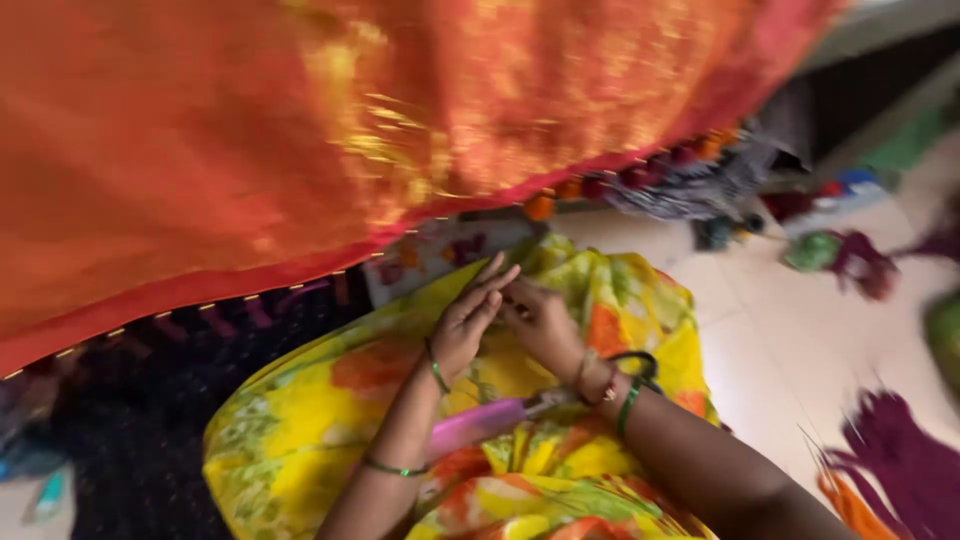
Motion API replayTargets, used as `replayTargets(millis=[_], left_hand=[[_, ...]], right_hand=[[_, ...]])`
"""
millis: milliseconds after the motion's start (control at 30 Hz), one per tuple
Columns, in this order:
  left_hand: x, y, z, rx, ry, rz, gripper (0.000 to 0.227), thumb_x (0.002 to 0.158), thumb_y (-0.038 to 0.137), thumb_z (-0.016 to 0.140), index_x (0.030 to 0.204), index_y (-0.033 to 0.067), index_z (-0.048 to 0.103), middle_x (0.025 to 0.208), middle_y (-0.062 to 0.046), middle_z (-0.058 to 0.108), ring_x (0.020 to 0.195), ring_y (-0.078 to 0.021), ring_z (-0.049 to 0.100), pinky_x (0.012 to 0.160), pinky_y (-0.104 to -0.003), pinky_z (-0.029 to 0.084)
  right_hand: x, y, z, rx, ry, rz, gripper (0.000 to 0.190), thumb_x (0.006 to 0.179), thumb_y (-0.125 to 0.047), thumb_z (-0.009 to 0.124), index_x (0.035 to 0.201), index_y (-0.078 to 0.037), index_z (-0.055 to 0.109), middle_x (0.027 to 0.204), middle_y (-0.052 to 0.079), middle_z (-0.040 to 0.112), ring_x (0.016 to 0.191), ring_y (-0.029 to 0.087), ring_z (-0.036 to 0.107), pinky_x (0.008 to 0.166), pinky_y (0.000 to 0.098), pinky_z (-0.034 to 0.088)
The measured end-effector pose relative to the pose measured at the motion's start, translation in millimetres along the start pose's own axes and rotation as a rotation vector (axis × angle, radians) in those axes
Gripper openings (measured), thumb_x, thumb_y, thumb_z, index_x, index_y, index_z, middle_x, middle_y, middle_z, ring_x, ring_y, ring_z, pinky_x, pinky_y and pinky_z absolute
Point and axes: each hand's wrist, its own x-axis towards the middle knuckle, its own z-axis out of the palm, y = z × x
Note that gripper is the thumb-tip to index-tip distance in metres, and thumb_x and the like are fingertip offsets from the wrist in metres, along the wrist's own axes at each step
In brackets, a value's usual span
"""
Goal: Tying and trimming decorative tassels on the edge of a red and orange fabric.
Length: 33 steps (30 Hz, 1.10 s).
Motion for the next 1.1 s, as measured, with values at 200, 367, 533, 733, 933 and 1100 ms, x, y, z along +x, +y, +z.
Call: replayTargets(millis=[200,367,533,733,933,1100], left_hand=[[-1,10,28,-0.056,-0.081,-0.005,0.051,0.106,0.027,0.055,0.153,0.0088,0.045,0.159,-0.009,0.046,0.143,-0.0202,0.047,0.114,-0.034,0.040],[-28,-50,19,-0.131,0.038,-0.235,0.035,0.105,0.023,0.059,0.133,0.0027,0.062,0.131,-0.009,0.067,0.117,-0.0148,0.064,0.102,-0.031,0.050],[-25,-53,27,-0.096,0.066,-0.323,0.026,0.105,0.020,0.060,0.121,0.0016,0.068,0.115,-0.007,0.073,0.102,-0.0131,0.068,0.094,-0.029,0.054],[-30,-44,28,-0.076,0.158,-0.382,0.022,0.107,0.017,0.059,0.119,0.0013,0.068,0.112,-0.008,0.073,0.099,-0.0139,0.069,0.089,-0.028,0.054],[-25,-40,34,-0.104,0.215,-0.423,0.022,0.107,0.017,0.060,0.119,-0.0002,0.067,0.111,-0.008,0.072,0.100,-0.0141,0.069,0.089,-0.029,0.055],[-26,-59,35,-0.053,0.221,-0.425,0.022,0.107,0.018,0.061,0.117,0.0008,0.068,0.109,-0.007,0.073,0.096,-0.0128,0.068,0.086,-0.027,0.055]], right_hand=[[-30,66,-86,-0.155,0.188,-0.222,0.021,0.089,0.001,0.067,0.109,-0.004,0.073,0.099,0.011,0.071,0.091,0.024,0.069,0.080,0.0342,0.056],[-110,208,-205,-0.365,0.588,0.562,0.015,0.094,-0.015,0.076,0.097,-0.001,0.077,0.080,0.013,0.075,0.067,0.021,0.067,0.064,0.0346,0.054],[-202,325,-267,-0.381,0.515,0.858,0.017,0.092,-0.017,0.076,0.097,-0.001,0.079,0.080,0.012,0.075,0.065,0.018,0.070,0.059,0.0321,0.055],[-258,335,-355,-0.104,0.502,0.930,0.014,0.092,-0.014,0.074,0.103,-0.006,0.075,0.087,0.007,0.075,0.068,0.016,0.070,0.053,0.0285,0.054],[-349,374,-380,-1.095,-0.319,0.900,0.016,0.091,-0.022,0.075,0.101,-0.010,0.079,0.092,0.014,0.078,0.081,0.027,0.075,0.069,0.0361,0.058],[-362,307,-285,-1.321,-0.610,1.091,0.046,0.091,-0.047,0.062,0.101,-0.005,0.076,0.101,0.017,0.074,0.092,0.031,0.073,0.074,0.0476,0.063]])
